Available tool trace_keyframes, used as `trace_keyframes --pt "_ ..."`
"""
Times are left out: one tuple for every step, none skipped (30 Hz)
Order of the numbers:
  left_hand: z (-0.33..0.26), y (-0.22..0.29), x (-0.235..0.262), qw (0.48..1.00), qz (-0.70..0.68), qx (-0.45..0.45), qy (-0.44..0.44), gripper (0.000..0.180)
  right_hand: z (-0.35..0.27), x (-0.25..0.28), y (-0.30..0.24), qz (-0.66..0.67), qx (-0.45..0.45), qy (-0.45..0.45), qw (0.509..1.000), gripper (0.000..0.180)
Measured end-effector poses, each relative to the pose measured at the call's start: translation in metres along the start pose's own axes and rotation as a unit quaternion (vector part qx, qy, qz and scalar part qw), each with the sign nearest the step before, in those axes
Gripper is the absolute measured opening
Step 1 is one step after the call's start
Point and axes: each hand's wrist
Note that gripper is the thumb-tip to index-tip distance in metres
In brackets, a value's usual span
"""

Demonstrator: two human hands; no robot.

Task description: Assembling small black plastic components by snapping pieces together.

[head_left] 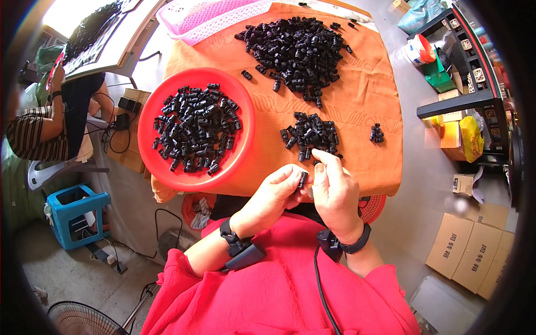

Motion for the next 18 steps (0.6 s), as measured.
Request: trace_keyframes --pt "0.000 -0.002 0.001 1.000 0.008 -0.014 0.000 0.024 -0.001 -0.002 0.000 0.000 0.000 0.000 1.000 0.023" --pt "0.000 -0.003 0.000 1.000 0.008 -0.014 0.001 0.024 -0.001 -0.003 0.000 -0.003 -0.009 -0.002 1.000 0.023" --pt "0.000 -0.004 0.000 0.999 0.025 -0.016 0.018 0.023 -0.002 -0.005 0.001 -0.007 -0.018 -0.005 1.000 0.024" --pt "0.000 -0.005 0.001 0.998 0.041 -0.018 0.035 0.022 -0.002 -0.007 0.002 -0.007 -0.018 -0.005 1.000 0.024" --pt "0.000 -0.006 0.001 0.998 0.041 -0.017 0.035 0.022 -0.001 -0.009 0.003 -0.012 -0.006 0.004 1.000 0.024" --pt "0.000 -0.006 0.001 0.997 0.059 -0.023 0.042 0.021 -0.001 -0.010 0.004 -0.016 0.006 0.013 1.000 0.024" --pt "0.000 -0.006 0.000 0.996 0.076 -0.028 0.048 0.021 -0.001 -0.010 0.003 -0.016 0.006 0.013 1.000 0.024" --pt "-0.001 -0.006 -0.001 0.996 0.076 -0.028 0.049 0.021 -0.001 -0.010 0.003 -0.014 -0.005 0.005 1.000 0.024" --pt "-0.001 -0.005 -0.003 0.995 0.075 -0.029 0.054 0.021 -0.001 -0.009 0.003 -0.013 -0.015 -0.002 1.000 0.024" --pt "-0.001 -0.005 -0.005 0.995 0.074 -0.031 0.059 0.020 -0.001 -0.009 0.002 -0.013 -0.016 -0.002 1.000 0.024" --pt "-0.002 -0.004 -0.005 0.995 0.074 -0.030 0.059 0.020 -0.001 -0.009 0.001 -0.008 -0.027 -0.009 1.000 0.023" --pt "-0.002 -0.004 -0.006 0.995 0.076 -0.037 0.053 0.020 -0.001 -0.009 0.000 -0.002 -0.039 -0.017 0.999 0.023" --pt "-0.002 -0.004 -0.006 0.995 0.079 -0.043 0.046 0.020 -0.001 -0.009 0.000 -0.002 -0.039 -0.017 0.999 0.023" --pt "-0.002 -0.004 -0.007 0.995 0.079 -0.042 0.046 0.020 -0.001 -0.009 0.001 -0.002 -0.036 -0.014 0.999 0.023" --pt "-0.002 -0.004 -0.009 0.995 0.074 -0.041 0.054 0.020 -0.001 -0.009 0.001 -0.003 -0.033 -0.012 0.999 0.022" --pt "-0.002 -0.004 -0.010 0.995 0.068 -0.040 0.061 0.020 -0.001 -0.010 0.002 -0.003 -0.033 -0.012 0.999 0.022" --pt "-0.002 -0.004 -0.009 0.995 0.068 -0.040 0.061 0.020 -0.002 -0.010 0.002 0.002 -0.035 -0.010 0.999 0.022" --pt "-0.002 -0.004 -0.008 0.995 0.071 -0.042 0.056 0.020 -0.002 -0.011 0.002 0.007 -0.038 -0.008 0.999 0.021"
Point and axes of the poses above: each hand's wrist, its own z-axis towards the middle knuckle, its own x-axis out of the back of the hand, y = z × x, and after that the axes turned 3 degrees about y, right-handed
